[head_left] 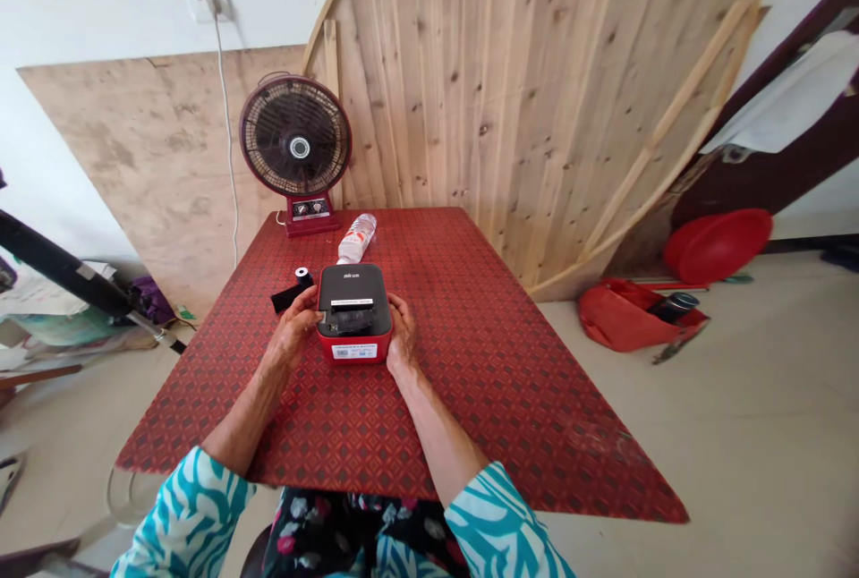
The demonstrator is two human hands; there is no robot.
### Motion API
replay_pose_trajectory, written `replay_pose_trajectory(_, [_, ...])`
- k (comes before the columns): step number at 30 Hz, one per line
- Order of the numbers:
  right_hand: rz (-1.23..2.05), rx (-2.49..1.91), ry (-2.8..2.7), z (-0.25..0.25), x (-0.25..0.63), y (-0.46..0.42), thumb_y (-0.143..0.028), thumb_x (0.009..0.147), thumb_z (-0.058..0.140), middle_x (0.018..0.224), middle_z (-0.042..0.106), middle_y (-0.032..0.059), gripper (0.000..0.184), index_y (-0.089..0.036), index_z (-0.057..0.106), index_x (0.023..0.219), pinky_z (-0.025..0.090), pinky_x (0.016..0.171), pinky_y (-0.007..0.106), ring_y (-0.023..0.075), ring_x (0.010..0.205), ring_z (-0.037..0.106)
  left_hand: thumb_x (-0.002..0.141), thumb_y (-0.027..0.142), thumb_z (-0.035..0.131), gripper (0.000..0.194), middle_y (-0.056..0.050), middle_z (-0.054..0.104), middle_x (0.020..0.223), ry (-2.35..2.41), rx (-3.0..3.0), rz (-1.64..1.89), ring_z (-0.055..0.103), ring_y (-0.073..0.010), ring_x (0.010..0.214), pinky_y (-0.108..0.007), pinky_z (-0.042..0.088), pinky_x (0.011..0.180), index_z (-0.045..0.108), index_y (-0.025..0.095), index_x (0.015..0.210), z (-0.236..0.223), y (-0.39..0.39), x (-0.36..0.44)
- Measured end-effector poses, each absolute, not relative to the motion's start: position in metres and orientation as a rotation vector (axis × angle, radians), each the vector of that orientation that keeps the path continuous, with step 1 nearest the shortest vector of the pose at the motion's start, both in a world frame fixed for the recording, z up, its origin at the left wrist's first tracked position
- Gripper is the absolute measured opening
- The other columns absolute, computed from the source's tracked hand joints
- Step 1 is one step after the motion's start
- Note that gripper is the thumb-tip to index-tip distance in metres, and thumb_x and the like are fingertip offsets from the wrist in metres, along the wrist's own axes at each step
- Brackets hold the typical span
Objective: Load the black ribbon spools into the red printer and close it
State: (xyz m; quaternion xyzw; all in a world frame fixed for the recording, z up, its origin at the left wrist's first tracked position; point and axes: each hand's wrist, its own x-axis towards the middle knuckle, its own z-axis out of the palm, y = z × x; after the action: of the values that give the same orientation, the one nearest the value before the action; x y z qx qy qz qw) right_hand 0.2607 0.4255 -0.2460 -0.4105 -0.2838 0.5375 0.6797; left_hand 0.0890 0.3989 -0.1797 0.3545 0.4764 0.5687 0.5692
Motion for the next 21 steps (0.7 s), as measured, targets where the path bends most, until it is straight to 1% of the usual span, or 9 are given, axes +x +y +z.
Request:
replay_pose_trajectory(3, [1.207,-0.925,-0.608,-0.243,0.261,0.424,-0.05,0.07,0.065,0.096,0.072,0.0031,0.044,-0.018,0.068,0.101,0.048,0.076,0.03,0.0176,0.085,0.063,0.053,0.024,0.073,0.069,-0.006,0.066,0.123,1.113,0.813,1.349,0.064,-0.0175,0.085,-0.027,0.048,0.07,0.062,0.02,0.121,-0.181,0.4,0.089])
replay_pose_trajectory(5, [1.205,-0.931,-0.603,-0.242,0.261,0.423,-0.049,0.07,0.065,0.094,0.072,0.0029,0.044,-0.018,0.068,0.101,0.048,0.075,0.03,0.0175,0.083,0.063,0.053,0.024,0.073,0.07,-0.006,0.066,0.124,1.115,0.811,1.357,0.064,-0.0176,0.086,-0.027,0.048,0.07,0.061,0.021,0.122,-0.181,0.4,0.089])
replay_pose_trajectory(9, [1.213,-0.932,-0.615,-0.242,0.261,0.423,-0.049,0.071,0.064,0.094,0.073,0.003,0.044,-0.018,0.068,0.103,0.048,0.075,0.03,0.0167,0.081,0.062,0.05,0.022,0.074,0.071,-0.005,0.067,0.116,1.1,0.764,1.384,0.062,-0.0144,0.081,-0.024,0.047,0.067,0.062,0.02,0.121,-0.179,0.399,0.091])
replay_pose_trajectory(12, [1.208,-0.924,-0.618,-0.244,0.26,0.424,-0.049,0.072,0.064,0.098,0.072,0.003,0.044,-0.019,0.068,0.103,0.047,0.076,0.029,0.0166,0.084,0.062,0.049,0.02,0.073,0.07,-0.003,0.068,0.108,1.078,0.729,1.37,0.059,-0.0119,0.075,-0.023,0.045,0.064,0.062,0.018,0.118,-0.178,0.399,0.092])
replay_pose_trajectory(14, [1.202,-0.919,-0.617,-0.246,0.26,0.425,-0.049,0.071,0.064,0.099,0.072,0.0031,0.044,-0.019,0.068,0.103,0.047,0.077,0.03,0.0171,0.086,0.062,0.05,0.019,0.073,0.07,-0.003,0.069,0.104,1.058,0.734,1.335,0.059,-0.0119,0.074,-0.023,0.045,0.065,0.062,0.017,0.119,-0.179,0.399,0.091])
replay_pose_trajectory(18, [1.21,-0.905,-0.612,-0.249,0.258,0.427,-0.049,0.072,0.064,0.097,0.072,0.0031,0.044,-0.019,0.068,0.104,0.048,0.077,0.031,0.0181,0.086,0.062,0.05,0.018,0.074,0.075,-0.003,0.069,0.103,1.058,0.714,1.271,0.06,-0.0126,0.074,-0.024,0.046,0.066,0.061,0.017,0.124,-0.179,0.401,0.088])
replay_pose_trajectory(21, [1.185,-0.896,-0.627,-0.252,0.258,0.429,-0.047,0.074,0.063,0.097,0.072,0.0032,0.041,-0.019,0.069,0.103,0.048,0.077,0.03,0.0188,0.089,0.062,0.049,0.017,0.076,0.075,-0.002,0.069,0.105,1.05,0.706,1.256,0.06,-0.0124,0.074,-0.024,0.046,0.065,0.062,0.018,0.123,-0.177,0.399,0.086])
